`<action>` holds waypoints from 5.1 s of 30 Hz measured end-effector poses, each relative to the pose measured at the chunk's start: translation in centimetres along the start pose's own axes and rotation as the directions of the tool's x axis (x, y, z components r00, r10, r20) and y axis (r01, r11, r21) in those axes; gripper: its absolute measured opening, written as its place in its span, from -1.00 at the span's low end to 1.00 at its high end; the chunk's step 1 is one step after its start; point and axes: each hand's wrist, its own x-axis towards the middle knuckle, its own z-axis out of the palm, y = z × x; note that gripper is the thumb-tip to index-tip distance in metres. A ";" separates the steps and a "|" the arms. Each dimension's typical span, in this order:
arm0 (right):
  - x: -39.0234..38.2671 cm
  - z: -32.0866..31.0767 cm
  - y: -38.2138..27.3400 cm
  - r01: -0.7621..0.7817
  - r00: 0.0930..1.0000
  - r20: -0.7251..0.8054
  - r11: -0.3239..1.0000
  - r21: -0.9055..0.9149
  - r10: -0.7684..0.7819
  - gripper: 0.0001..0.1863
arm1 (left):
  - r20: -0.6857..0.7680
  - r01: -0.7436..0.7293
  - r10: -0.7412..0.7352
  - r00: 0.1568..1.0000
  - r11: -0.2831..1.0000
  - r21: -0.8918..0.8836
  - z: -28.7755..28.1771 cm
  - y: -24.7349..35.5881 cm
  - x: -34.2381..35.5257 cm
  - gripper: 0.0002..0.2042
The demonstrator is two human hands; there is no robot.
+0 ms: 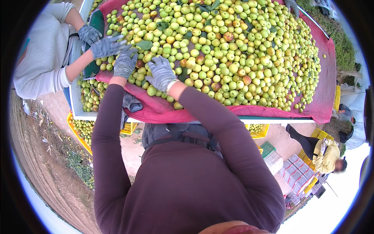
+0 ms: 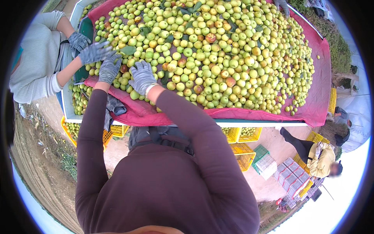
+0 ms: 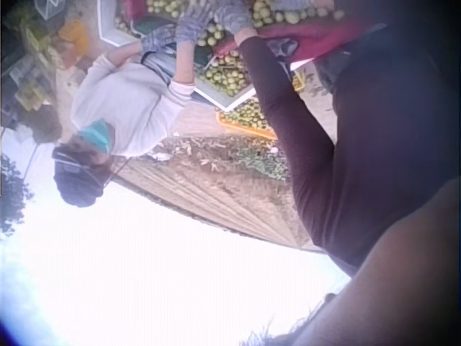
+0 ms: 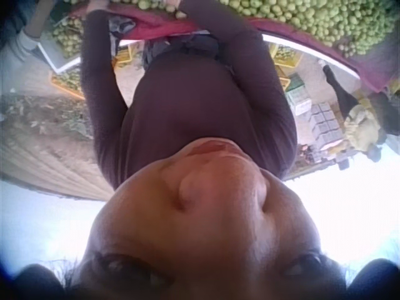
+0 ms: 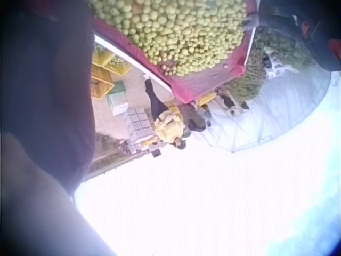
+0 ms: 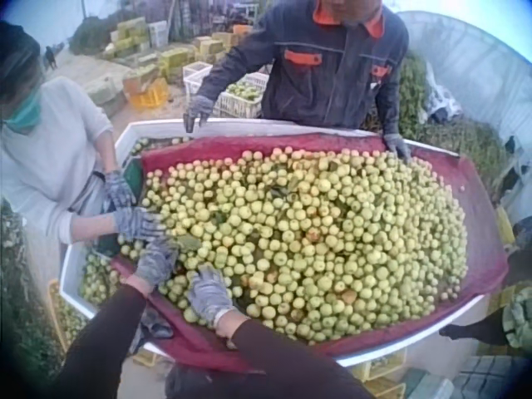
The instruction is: The person sorts green plums on a red conveyor belt, removing leaves and placing the fruit into yellow and white crates. The person also moves and stacks empty crates and uses a long metal hook to adjust the conveyor belt.
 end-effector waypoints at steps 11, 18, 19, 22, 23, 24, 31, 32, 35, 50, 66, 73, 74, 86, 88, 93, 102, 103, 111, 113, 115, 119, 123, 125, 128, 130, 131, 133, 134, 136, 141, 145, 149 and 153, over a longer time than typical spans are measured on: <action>0.7 -20.4 20.8 -0.206 0.670 -0.741 0.948 -0.243 -0.044 -0.76 | -0.104 -0.116 0.066 0.992 0.782 -0.613 4.3 16.2 -6.5 -0.83; 1.2 -19.2 15.6 -0.111 0.916 -0.392 0.889 -0.445 -0.082 -0.86 | 0.515 0.513 -0.101 0.852 -0.046 -0.857 3.3 18.2 -6.7 -0.68; -0.4 -18.4 13.4 -0.015 0.911 -0.357 0.850 -0.527 -0.205 -0.85 | 0.512 0.491 -0.069 0.856 -0.201 -0.848 2.7 17.9 -6.5 -0.53; -4.9 -16.3 7.5 -0.013 0.995 -0.096 0.998 0.053 0.018 -0.63 | 0.460 0.441 0.101 0.882 -0.523 -0.729 1.4 17.8 -6.5 -0.32; -5.9 -15.9 6.4 0.039 0.995 -0.102 0.971 0.234 -0.015 -0.59 | 0.488 0.488 0.137 0.862 -0.484 -0.726 1.1 17.9 -6.7 -0.28; -6.4 -16.3 6.5 0.069 0.985 -0.169 0.982 0.176 -0.039 -0.55 | 0.523 0.526 0.170 0.835 -0.524 -0.669 0.9 17.8 -6.9 -0.30; -9.9 -27.3 22.6 -0.617 0.634 -0.740 0.725 -0.306 0.226 -0.46 | 0.600 0.588 -0.043 0.799 -0.152 -0.794 2.1 15.2 -9.2 -0.82; -10.5 -27.8 24.6 -0.711 0.557 -0.757 0.667 -0.223 0.342 -0.39 | 0.543 0.560 -0.154 0.825 0.098 -0.823 2.6 14.8 -9.6 -0.87; -11.1 -28.4 28.4 -0.876 0.398 -0.630 0.480 -0.045 0.667 -0.29 | -0.058 -0.066 0.040 0.998 0.802 -0.593 2.8 13.7 -11.3 -0.90; -8.0 -21.3 22.4 -0.567 0.685 -0.639 0.806 -0.168 0.349 -0.36 | 0.062 -0.163 0.192 0.979 0.934 -0.318 2.4 13.1 -12.9 -0.89; -3.9 -29.5 27.3 -0.448 0.887 -0.432 0.073 -0.891 0.163 -0.61 | 0.196 -0.135 0.197 0.961 0.948 -0.289 2.6 15.8 -12.3 -0.89; -1.7 -42.4 43.4 -0.783 0.418 -0.659 0.615 0.086 0.625 -0.60 | 0.216 -0.188 0.246 0.945 0.948 -0.258 3.1 16.2 -11.6 -0.92; -1.4 -42.6 43.7 -0.819 0.401 -0.608 0.565 0.096 0.685 -0.55 | 0.270 -0.155 0.220 0.937 0.957 -0.244 3.0 16.1 -11.6 -0.91; -2.3 -42.1 38.4 -0.776 0.604 -0.480 0.606 -0.173 0.637 -0.59 | 0.237 -0.198 0.269 0.933 0.938 -0.285 2.9 16.2 -11.9 -0.91; -2.9 -41.0 35.5 -0.708 0.673 -0.570 0.634 -0.312 0.472 -0.65 | 0.236 -0.237 0.299 0.925 0.937 -0.256 3.2 15.7 -12.3 -0.90; -7.2 -31.6 21.9 -0.420 0.675 -0.725 0.879 -0.223 0.138 -0.75 | 0.297 -0.157 0.273 0.915 0.919 -0.361 4.0 14.6 -12.4 -0.85; -16.2 -9.9 -4.1 -0.397 0.709 -0.429 0.820 0.413 0.560 -0.60 | 0.837 0.834 0.087 0.541 -0.183 -0.520 0.0 17.2 -11.0 -0.53; -16.6 -9.1 -5.7 -0.416 0.709 -0.423 0.819 0.396 0.564 -0.58 | 0.820 0.826 0.109 0.562 -0.116 -0.551 -0.8 17.8 -11.3 -0.54; -20.5 -3.3 -12.0 -0.118 0.727 -0.654 0.976 0.182 0.210 -0.74 | 0.600 0.887 0.654 0.461 -0.331 -0.321 -6.0 6.4 -17.2 -0.61; -21.9 -1.3 -12.9 -0.134 0.765 -0.622 0.986 0.098 0.165 -0.74 | 0.622 0.822 0.549 0.557 -0.468 -0.324 -7.6 -0.8 -20.6 -0.62; -23.0 0.2 -13.6 -0.121 0.773 -0.628 0.993 -0.008 0.089 -0.85 | 0.814 0.715 0.127 0.567 -0.568 -0.409 -9.4 -8.1 -25.3 -0.63; -23.6 1.5 -14.6 -0.129 0.869 -0.456 0.978 0.161 0.189 -0.87 | 0.777 0.392 -0.174 0.605 -0.784 -0.481 -10.6 -19.2 -35.3 -0.61; -22.7 2.5 -15.7 -0.071 0.932 -0.345 0.987 0.141 0.116 -0.87 | 0.698 0.072 -0.564 0.442 -0.753 -0.654 -9.3 -28.2 -43.7 -0.55; -22.2 2.9 -16.0 -0.026 0.942 -0.328 0.992 0.122 0.066 -0.86 | 0.638 -0.028 -0.659 0.398 -0.704 -0.710 -8.6 -32.6 -46.3 -0.50; -22.1 2.9 -16.2 -0.018 0.947 -0.318 0.996 0.092 0.047 -0.85 | 0.647 -0.295 -0.762 0.008 -0.620 -0.727 -5.9 -38.8 -49.0 -0.57; -22.8 2.8 -16.0 -0.023 0.936 -0.348 0.997 0.075 0.048 -0.84 | 0.552 -0.029 -0.834 -0.012 -0.551 -0.834 -2.6 -41.8 -51.7 -0.71; -23.4 2.7 -15.9 -0.041 0.934 -0.353 0.998 0.048 0.056 -0.84 | 0.491 0.107 -0.870 0.034 -0.485 -0.868 -0.9 -43.1 -52.9 -0.77; -25.1 2.5 -15.6 -0.086 0.908 -0.408 0.996 0.038 0.094 -0.85 | 0.267 0.646 -0.900 0.344 0.021 -0.763 2.3 -44.9 -54.1 -0.86; -26.2 2.6 -15.5 -0.168 0.890 -0.419 0.983 0.071 0.182 -0.85 | 0.136 0.687 -0.788 0.600 0.420 -0.593 3.6 -45.2 -53.4 -0.80; -28.6 3.1 -15.4 -0.216 0.843 -0.481 0.971 0.104 0.239 -0.87 | 0.101 0.459 -0.543 0.834 0.579 -0.674 5.0 -43.5 -49.6 -0.78; -33.5 4.8 -15.0 -0.334 0.729 -0.543 0.909 0.249 0.417 -0.88 | 0.768 0.813 -0.365 0.527 -0.046 -0.580 0.8 -27.2 -34.7 -0.79; -37.1 6.3 -14.9 -0.391 0.637 -0.569 0.854 0.342 0.520 -0.88 | 0.647 0.655 -0.191 0.738 0.431 -0.620 -1.8 -14.1 -30.3 -0.82; -43.0 8.1 -14.6 -0.437 0.549 -0.557 0.782 0.445 0.623 -0.88 | 0.717 0.578 0.074 0.694 0.537 -0.615 0.0 -8.5 -30.0 -0.85; -52.7 10.5 -15.3 -0.476 0.406 -0.555 0.686 0.550 0.726 -0.87 | 0.816 0.650 -0.038 0.577 0.626 -0.430 3.5 -2.4 -32.2 -0.85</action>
